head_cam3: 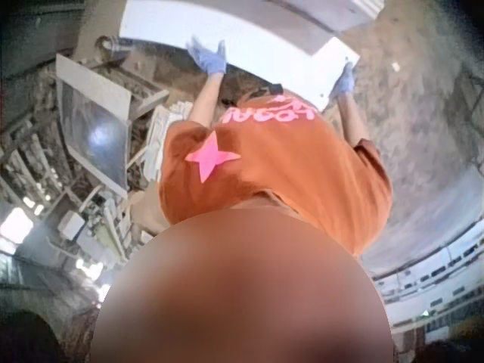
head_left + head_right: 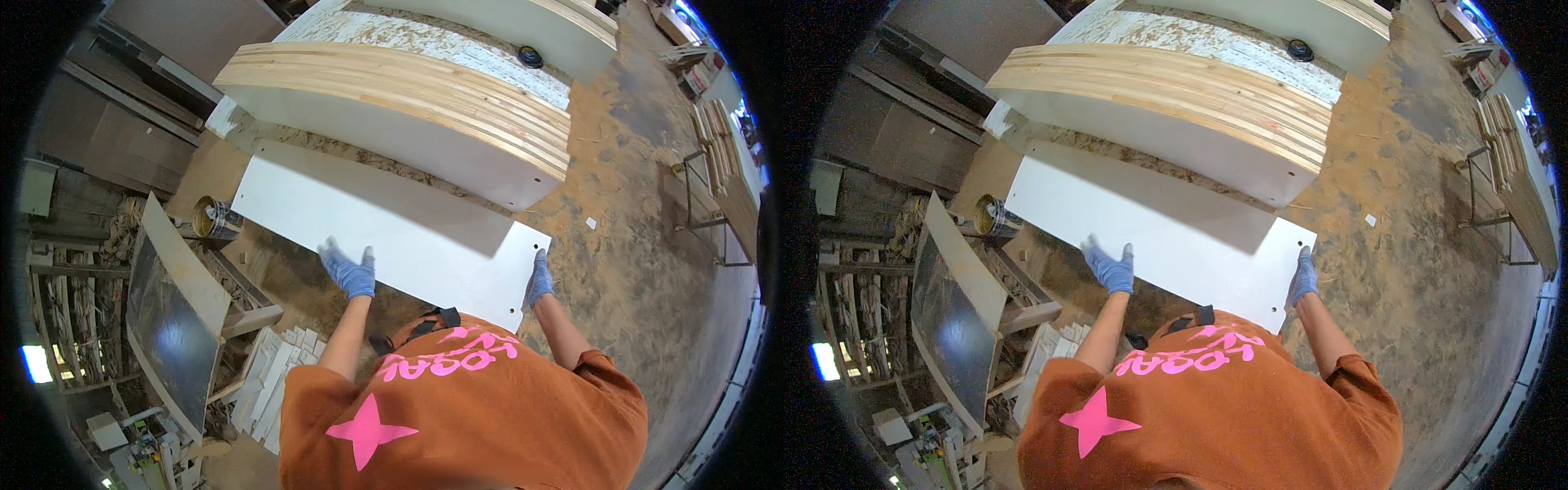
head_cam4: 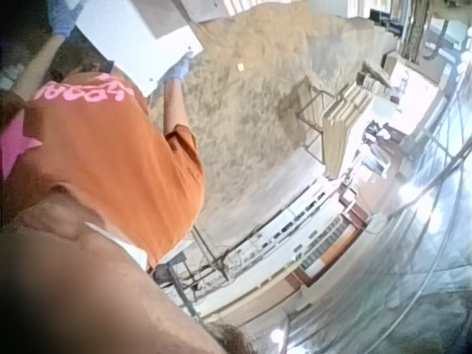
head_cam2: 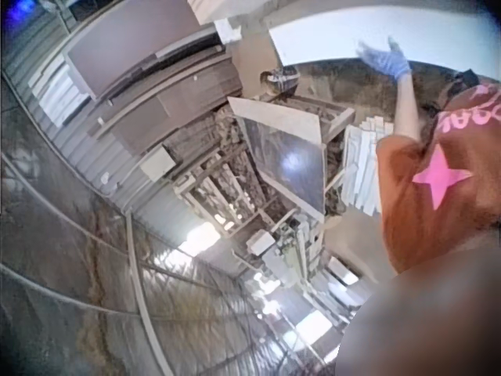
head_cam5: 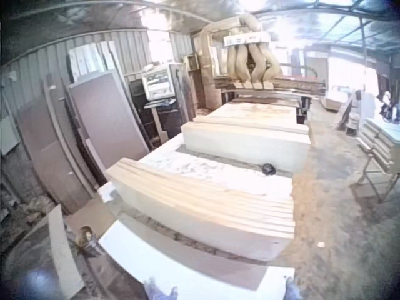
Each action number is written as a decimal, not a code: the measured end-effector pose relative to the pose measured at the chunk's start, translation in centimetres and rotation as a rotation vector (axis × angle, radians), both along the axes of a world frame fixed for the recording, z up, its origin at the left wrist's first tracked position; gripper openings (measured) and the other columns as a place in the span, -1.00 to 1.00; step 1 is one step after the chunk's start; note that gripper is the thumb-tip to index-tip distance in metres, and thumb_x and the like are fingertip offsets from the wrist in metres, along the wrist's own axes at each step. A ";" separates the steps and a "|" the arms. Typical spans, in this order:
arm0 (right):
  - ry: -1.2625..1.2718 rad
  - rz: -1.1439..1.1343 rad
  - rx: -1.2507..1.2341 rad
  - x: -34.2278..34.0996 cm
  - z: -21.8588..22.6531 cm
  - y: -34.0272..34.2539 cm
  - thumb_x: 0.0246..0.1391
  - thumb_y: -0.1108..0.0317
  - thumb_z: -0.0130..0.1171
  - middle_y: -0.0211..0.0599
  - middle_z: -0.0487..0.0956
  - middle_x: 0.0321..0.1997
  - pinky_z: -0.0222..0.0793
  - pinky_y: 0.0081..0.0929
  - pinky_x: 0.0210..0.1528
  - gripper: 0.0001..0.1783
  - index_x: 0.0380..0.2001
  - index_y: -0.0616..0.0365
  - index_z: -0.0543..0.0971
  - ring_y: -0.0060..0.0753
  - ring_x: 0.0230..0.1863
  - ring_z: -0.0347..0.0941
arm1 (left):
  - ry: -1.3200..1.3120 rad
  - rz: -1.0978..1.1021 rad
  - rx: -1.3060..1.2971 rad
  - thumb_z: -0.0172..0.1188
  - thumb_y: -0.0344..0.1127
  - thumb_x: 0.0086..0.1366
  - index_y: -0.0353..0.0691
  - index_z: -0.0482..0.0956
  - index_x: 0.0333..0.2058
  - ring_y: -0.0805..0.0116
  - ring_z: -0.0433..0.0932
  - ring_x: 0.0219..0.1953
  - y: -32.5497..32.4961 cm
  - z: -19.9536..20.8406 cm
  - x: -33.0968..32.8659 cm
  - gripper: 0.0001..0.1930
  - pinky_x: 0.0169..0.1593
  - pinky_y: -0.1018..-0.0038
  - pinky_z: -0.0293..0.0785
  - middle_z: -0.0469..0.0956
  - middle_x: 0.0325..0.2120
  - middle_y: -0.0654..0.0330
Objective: The person measures wooden planks with a tape measure and compares them to printed labels. They handle the planks and labels one at a time, placing labels on the wood and using the tape measure to verify dimensions.
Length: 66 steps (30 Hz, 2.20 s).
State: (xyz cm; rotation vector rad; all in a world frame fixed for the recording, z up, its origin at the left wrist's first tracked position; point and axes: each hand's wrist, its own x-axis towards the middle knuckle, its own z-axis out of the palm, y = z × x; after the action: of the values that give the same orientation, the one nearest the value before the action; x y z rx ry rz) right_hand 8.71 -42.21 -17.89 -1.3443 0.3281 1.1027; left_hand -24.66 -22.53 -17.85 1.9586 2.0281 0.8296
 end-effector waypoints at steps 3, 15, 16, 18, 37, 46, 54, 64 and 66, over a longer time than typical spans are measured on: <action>0.000 -0.011 -0.034 -0.4 -1.3 0.3 0.07 -0.26 -0.03 -0.23 0.44 0.11 0.25 -0.23 0.12 -0.26 0.11 0.11 0.36 -0.18 0.06 0.38 | -0.418 0.266 -0.255 0.34 -0.18 0.04 -0.26 -0.34 0.29 -0.03 0.00 0.28 -0.4 -3.0 -0.8 0.08 0.29 0.23 0.05 -0.05 0.25 -0.18; 0.229 -0.042 0.096 -1.1 -5.6 4.0 0.07 -0.17 0.05 -0.25 0.55 -0.11 0.40 -0.21 -0.11 -0.44 -0.07 0.05 0.46 -0.23 -0.15 0.48 | -0.754 0.287 -0.290 0.27 -0.25 0.12 -0.24 -0.32 0.30 0.11 0.26 0.14 5.6 -4.8 -0.5 -0.01 0.22 0.29 0.18 0.14 0.20 -0.05; 0.259 -0.012 0.111 -0.5 -5.0 4.0 0.09 -0.15 0.04 -0.29 0.55 -0.14 0.44 -0.25 -0.16 -0.48 -0.09 0.03 0.47 -0.28 -0.20 0.50 | -0.750 0.336 -0.267 0.27 -0.28 0.12 -0.24 -0.29 0.30 0.13 0.30 0.11 5.5 -5.0 -0.5 -0.03 0.20 0.28 0.22 0.17 0.19 -0.05; 0.163 0.071 0.046 1.7 -4.8 2.3 0.09 -0.17 0.03 -0.40 0.55 -0.17 0.41 -0.25 -0.16 -0.52 -0.11 -0.07 0.47 -0.36 -0.27 0.48 | -0.686 0.402 -0.215 0.23 -0.28 0.15 -0.23 -0.21 0.29 0.09 0.28 0.15 3.9 -4.6 1.0 -0.11 0.21 0.26 0.20 0.13 0.21 -0.09; 0.132 0.153 -0.052 30.5 -4.9 -13.1 0.04 0.07 0.14 -0.53 0.55 -0.31 0.43 -0.25 -0.25 -0.79 -0.29 -0.14 0.50 -0.42 -0.36 0.46 | -0.361 -0.828 -0.125 0.18 -0.35 0.13 -0.20 0.46 -0.06 0.12 0.47 -0.03 -18.0 4.1 37.3 -0.64 0.05 0.33 0.37 0.49 -0.10 0.06; 0.063 0.277 -0.003 33.4 -3.0 -1.2 0.07 0.11 0.13 -0.47 0.53 -0.30 0.44 -0.37 -0.34 -0.74 -0.20 -0.06 0.47 -0.45 -0.40 0.45 | -0.722 -0.592 -0.590 0.16 -0.31 0.19 -0.21 0.45 -0.05 0.33 0.56 -0.23 -11.3 0.6 41.9 -0.67 -0.13 0.44 0.48 0.55 -0.21 0.10; -0.210 0.481 -0.031 41.1 -0.7 9.1 0.04 0.14 0.18 -0.37 0.57 -0.21 0.42 -0.42 -0.30 -0.63 -0.09 0.02 0.48 -0.43 -0.33 0.48 | -0.659 -0.556 -0.642 0.16 -0.36 0.19 -0.20 0.41 -0.01 0.37 0.49 -0.11 -6.9 2.4 44.1 -0.64 -0.02 0.48 0.42 0.49 -0.11 0.15; -1.649 1.380 0.175 43.5 2.0 29.3 -0.06 -0.06 0.18 -0.31 0.56 -0.13 0.19 -0.28 0.10 -0.50 -0.08 -0.05 0.53 -0.26 -0.08 0.43 | -0.895 -0.094 -0.523 0.07 -0.41 0.26 -0.29 0.35 0.04 0.37 0.46 -0.04 -6.3 0.2 50.1 -0.64 0.03 0.49 0.38 0.48 -0.08 0.12; -1.883 1.520 0.166 43.0 2.4 30.3 -0.12 -0.15 0.17 -0.35 0.46 0.03 -0.13 -0.11 0.29 -0.42 -0.03 -0.15 0.50 -0.25 0.12 0.28 | -0.974 -0.008 -0.494 0.08 -0.43 0.26 -0.29 0.37 0.02 0.43 0.46 -0.09 -6.5 0.2 51.7 -0.65 0.01 0.54 0.38 0.50 -0.13 0.17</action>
State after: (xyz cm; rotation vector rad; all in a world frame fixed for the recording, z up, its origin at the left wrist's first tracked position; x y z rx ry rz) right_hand 51.71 -11.94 -15.51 -1.7943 -2.3503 0.3663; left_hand 27.07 -29.01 -17.64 0.9787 1.4214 0.9084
